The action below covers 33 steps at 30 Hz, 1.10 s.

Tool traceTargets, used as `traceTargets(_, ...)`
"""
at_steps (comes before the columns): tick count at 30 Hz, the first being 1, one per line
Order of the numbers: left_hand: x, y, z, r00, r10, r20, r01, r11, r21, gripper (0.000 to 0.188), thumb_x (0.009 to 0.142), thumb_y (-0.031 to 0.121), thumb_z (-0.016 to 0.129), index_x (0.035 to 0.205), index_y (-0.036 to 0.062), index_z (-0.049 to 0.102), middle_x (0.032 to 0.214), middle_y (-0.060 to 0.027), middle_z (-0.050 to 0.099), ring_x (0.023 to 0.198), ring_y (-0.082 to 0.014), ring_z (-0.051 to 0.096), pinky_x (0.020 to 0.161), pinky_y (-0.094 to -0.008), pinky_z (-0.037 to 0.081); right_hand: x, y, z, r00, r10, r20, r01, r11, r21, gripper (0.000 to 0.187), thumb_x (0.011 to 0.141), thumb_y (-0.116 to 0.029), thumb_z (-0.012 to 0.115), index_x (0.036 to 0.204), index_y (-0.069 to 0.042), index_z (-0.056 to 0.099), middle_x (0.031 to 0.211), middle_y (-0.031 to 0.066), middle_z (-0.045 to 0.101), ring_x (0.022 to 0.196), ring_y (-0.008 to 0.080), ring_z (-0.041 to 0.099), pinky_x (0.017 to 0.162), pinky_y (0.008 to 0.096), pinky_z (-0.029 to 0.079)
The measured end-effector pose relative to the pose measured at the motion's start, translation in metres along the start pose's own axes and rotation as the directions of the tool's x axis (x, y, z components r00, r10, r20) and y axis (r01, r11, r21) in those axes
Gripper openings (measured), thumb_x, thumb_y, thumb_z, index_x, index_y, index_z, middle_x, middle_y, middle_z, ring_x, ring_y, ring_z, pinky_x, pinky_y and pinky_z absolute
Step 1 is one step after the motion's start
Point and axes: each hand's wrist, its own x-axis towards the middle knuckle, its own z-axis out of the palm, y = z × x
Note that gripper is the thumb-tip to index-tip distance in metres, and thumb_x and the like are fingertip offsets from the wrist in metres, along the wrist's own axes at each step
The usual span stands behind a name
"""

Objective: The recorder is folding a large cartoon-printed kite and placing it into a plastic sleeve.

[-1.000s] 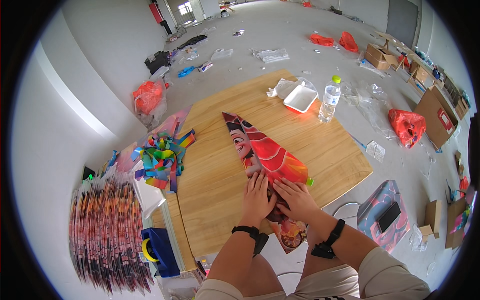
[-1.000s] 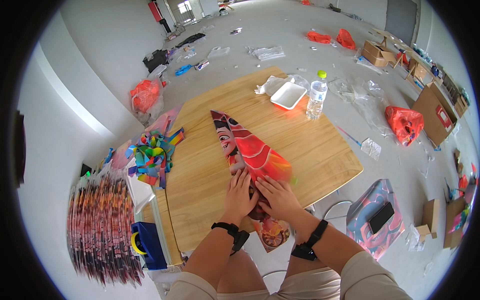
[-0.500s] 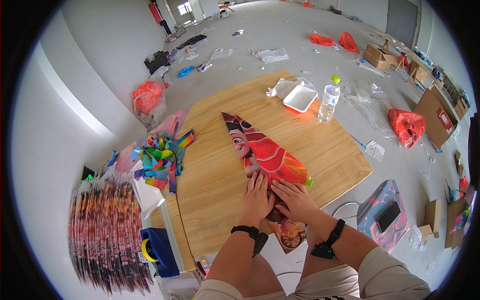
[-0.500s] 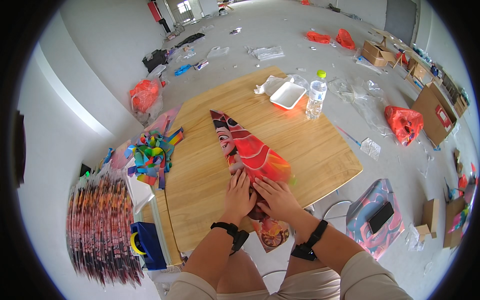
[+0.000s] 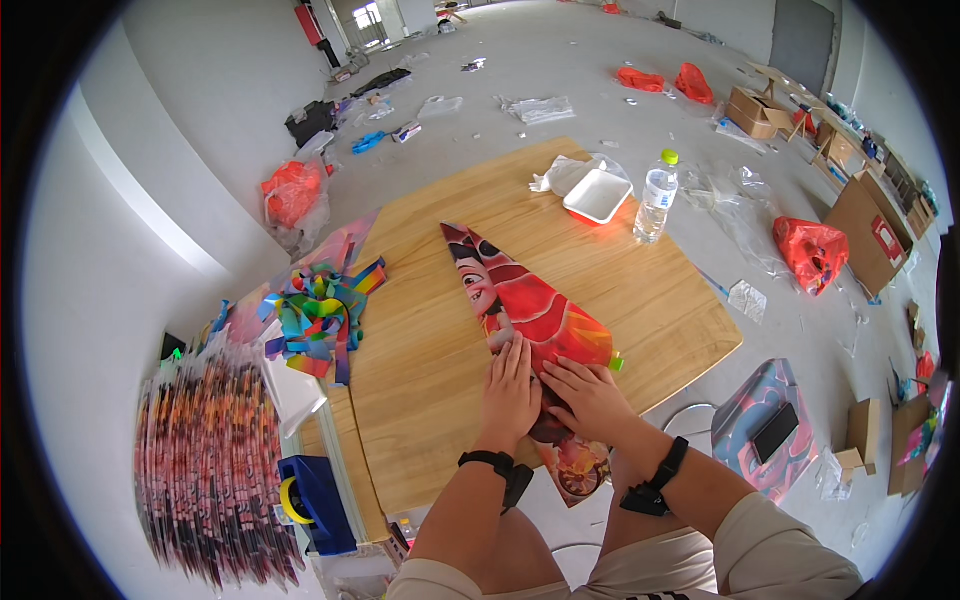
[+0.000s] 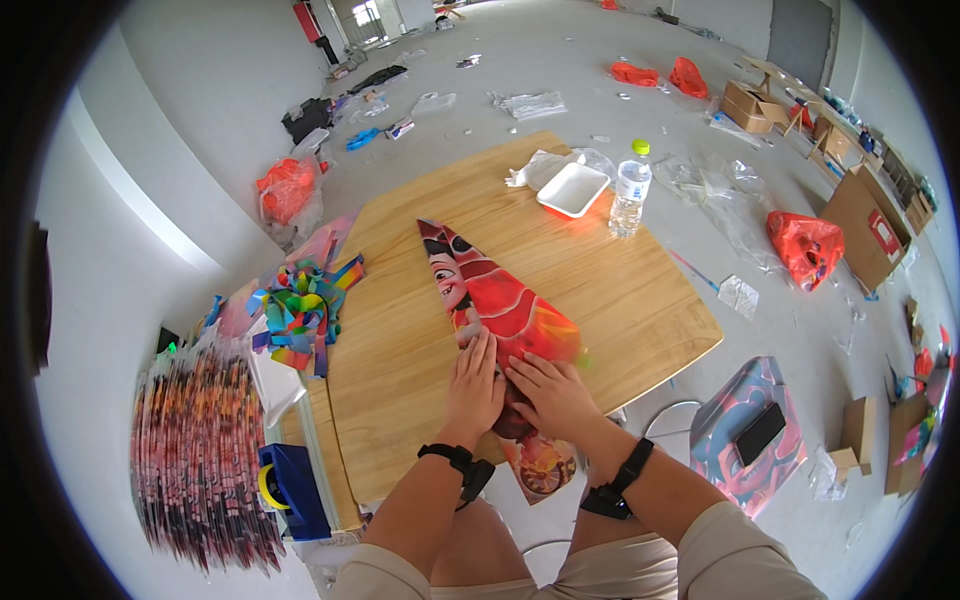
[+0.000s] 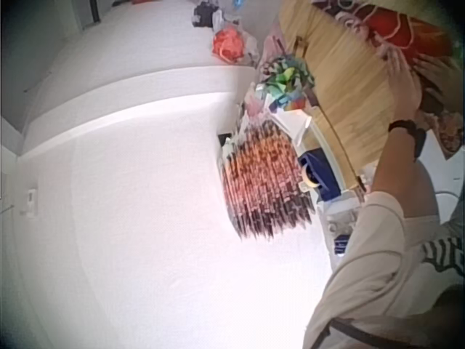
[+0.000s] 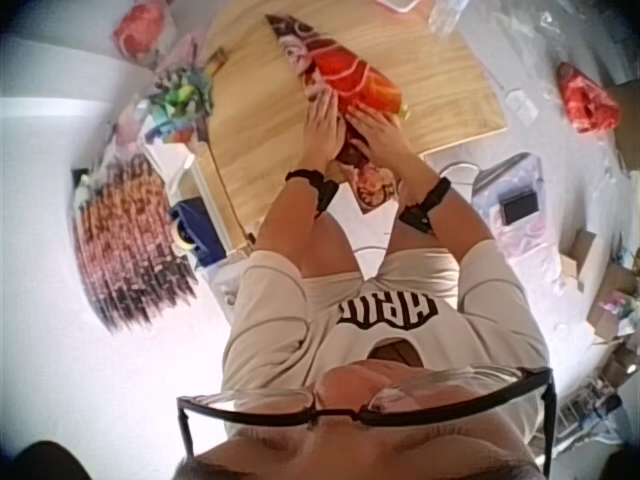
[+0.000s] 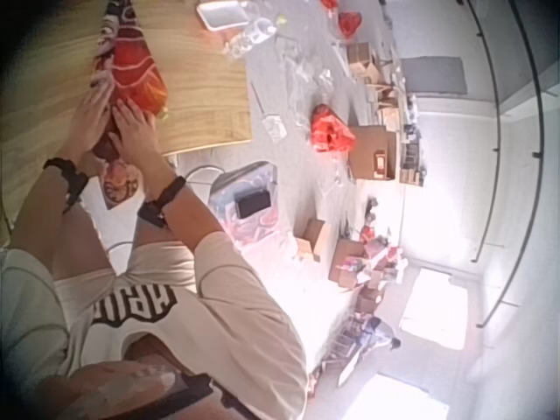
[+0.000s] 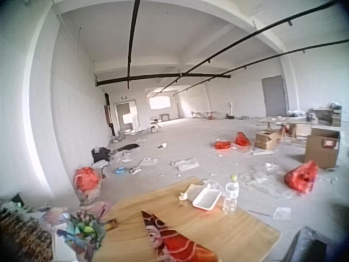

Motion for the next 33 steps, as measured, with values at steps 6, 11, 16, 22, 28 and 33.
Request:
traceTargets(6,0.000,0.000,0.001,1.000,0.003,0.018,-0.004,0.998,0.064,0.071,0.097,0.025,0.059,0.162,0.0054,0.039,0.170,-0.0098,0.038,0.154,-0.0345,0.037,0.127,-0.0499,0.029,0.002,-0.002,0.000,1.000,-0.005,-0.006,0.004,1.000,-0.027,0.062,0.097,-0.036,0.070,0.152,-0.011,0.056,0.154,0.0077,0.058,0.147,0.0276,0.048,0.115,0.0468,0.040)
traceTargets(11,0.003,0.006,-0.003,1.000,-0.010,0.020,0.009,0.998,0.055,0.070,0.098,0.032,0.061,0.161,0.0063,0.043,0.170,-0.0095,0.040,0.155,-0.0326,0.038,0.127,-0.0490,0.028,0.012,0.017,-0.007,0.976,0.139,-0.169,-0.123,0.988,0.097,0.054,0.097,-0.031,0.070,0.145,-0.009,0.059,0.146,0.0118,0.061,0.141,0.0303,0.054,0.112,0.0464,0.043)
traceTargets(16,-0.001,0.001,0.003,1.000,-0.026,0.017,0.025,0.998,0.055,0.068,0.099,0.033,0.061,0.160,0.0068,0.044,0.170,-0.0098,0.040,0.155,-0.0339,0.037,0.127,-0.0489,0.029,0.052,0.058,-0.032,0.889,0.440,-0.126,-0.452,0.888,-0.090,0.050,0.092,-0.030,0.075,0.135,-0.008,0.062,0.136,0.0127,0.064,0.130,0.0326,0.059,0.108,0.0468,0.046)
traceTargets(22,0.003,0.003,-0.002,1.000,-0.018,0.020,0.017,0.998,0.055,0.068,0.099,0.033,0.061,0.159,0.0060,0.045,0.168,-0.0102,0.042,0.154,-0.0339,0.038,0.127,-0.0499,0.030,0.079,0.094,-0.022,0.843,0.535,-0.058,-0.538,0.840,-0.070,0.059,0.090,-0.035,0.076,0.139,-0.008,0.059,0.142,0.0135,0.060,0.135,0.0327,0.055,0.113,0.0491,0.044)
traceTargets(28,0.002,0.003,0.003,1.000,-0.011,0.005,0.010,0.997,0.076,0.067,0.099,0.034,0.061,0.158,0.0044,0.047,0.167,-0.0115,0.044,0.153,-0.0336,0.040,0.126,-0.0506,0.031,0.084,0.065,0.024,0.993,-0.056,-0.100,0.026,0.959,-0.281,0.069,0.099,-0.044,0.063,0.157,-0.008,0.048,0.164,0.0168,0.045,0.154,0.0335,0.040,0.127,0.0487,0.031)
traceTargets(33,0.001,0.004,-0.004,1.000,-0.003,0.003,0.003,0.997,0.083,0.068,0.099,0.035,0.060,0.158,0.0044,0.046,0.167,-0.0129,0.043,0.152,-0.0343,0.040,0.126,-0.0510,0.030,0.075,0.068,0.029,0.997,-0.027,-0.068,0.013,0.980,-0.201,0.073,0.101,-0.048,0.060,0.160,-0.008,0.045,0.170,0.0170,0.039,0.159,0.0333,0.033,0.130,0.0481,0.024)
